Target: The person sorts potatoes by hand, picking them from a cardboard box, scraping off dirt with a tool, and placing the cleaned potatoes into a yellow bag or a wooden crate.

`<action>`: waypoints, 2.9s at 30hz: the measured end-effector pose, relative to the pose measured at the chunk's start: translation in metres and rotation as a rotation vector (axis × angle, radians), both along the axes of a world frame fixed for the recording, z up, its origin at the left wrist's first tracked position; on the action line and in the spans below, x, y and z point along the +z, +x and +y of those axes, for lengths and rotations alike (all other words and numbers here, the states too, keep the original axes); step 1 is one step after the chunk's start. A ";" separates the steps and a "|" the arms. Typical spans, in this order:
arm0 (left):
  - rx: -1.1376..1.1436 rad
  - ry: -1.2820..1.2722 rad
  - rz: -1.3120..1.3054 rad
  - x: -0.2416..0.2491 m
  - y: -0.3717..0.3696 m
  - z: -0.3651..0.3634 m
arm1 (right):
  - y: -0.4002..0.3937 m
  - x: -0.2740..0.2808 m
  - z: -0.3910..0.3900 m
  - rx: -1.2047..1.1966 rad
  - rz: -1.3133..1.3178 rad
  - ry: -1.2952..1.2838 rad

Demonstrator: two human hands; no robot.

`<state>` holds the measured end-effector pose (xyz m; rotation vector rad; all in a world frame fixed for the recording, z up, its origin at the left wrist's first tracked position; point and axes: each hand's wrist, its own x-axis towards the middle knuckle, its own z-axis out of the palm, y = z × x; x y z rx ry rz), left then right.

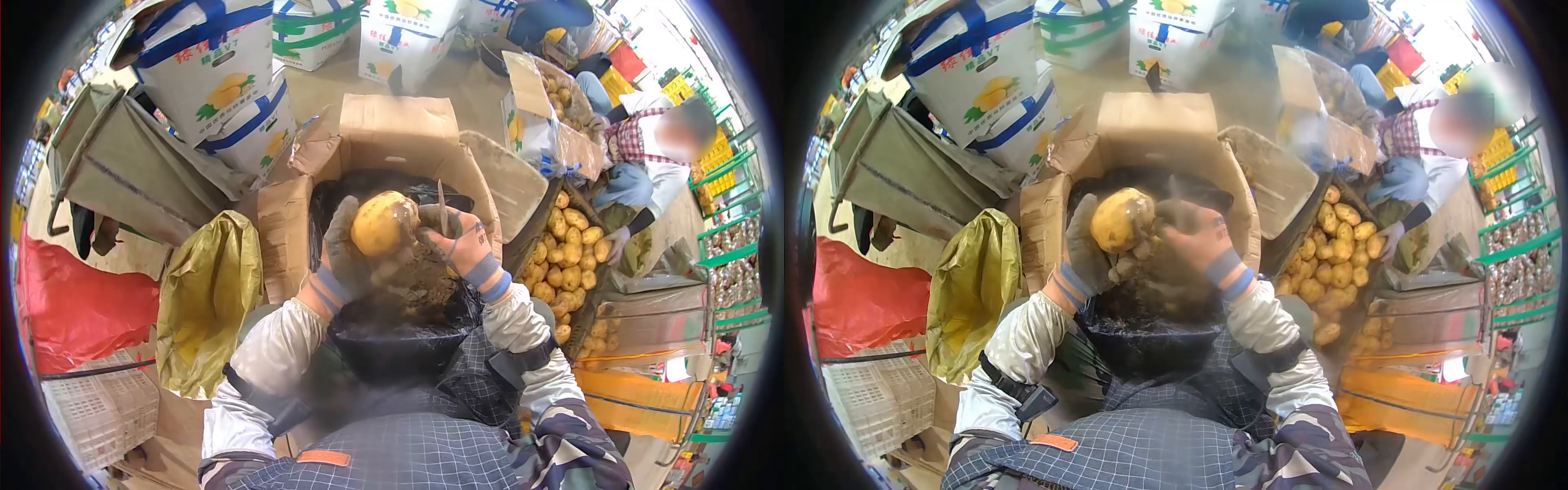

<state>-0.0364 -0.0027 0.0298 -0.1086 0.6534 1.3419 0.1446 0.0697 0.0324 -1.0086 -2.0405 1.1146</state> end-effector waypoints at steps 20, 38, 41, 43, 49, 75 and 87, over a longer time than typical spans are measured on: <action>-0.301 0.571 0.507 -0.060 -0.005 0.041 | 0.020 -0.036 0.013 0.194 0.434 -0.354; -0.405 0.548 0.919 -0.043 -0.005 0.038 | 0.019 -0.062 0.015 0.129 0.220 -0.231; -0.438 0.531 0.824 -0.037 -0.004 0.037 | 0.022 -0.069 0.018 0.148 0.192 -0.216; -0.437 0.506 0.651 -0.037 -0.007 0.036 | 0.021 -0.046 0.019 0.165 0.205 -0.271; -0.339 0.230 0.589 -0.081 -0.038 0.050 | 0.082 -0.072 0.081 -0.228 0.555 -0.697; -1.032 -0.097 1.332 -0.360 -0.020 0.085 | 0.130 -0.086 0.193 -0.555 0.545 -0.807; -0.490 0.105 0.356 -0.210 0.001 0.082 | 0.094 -0.017 0.099 -0.100 0.356 -0.548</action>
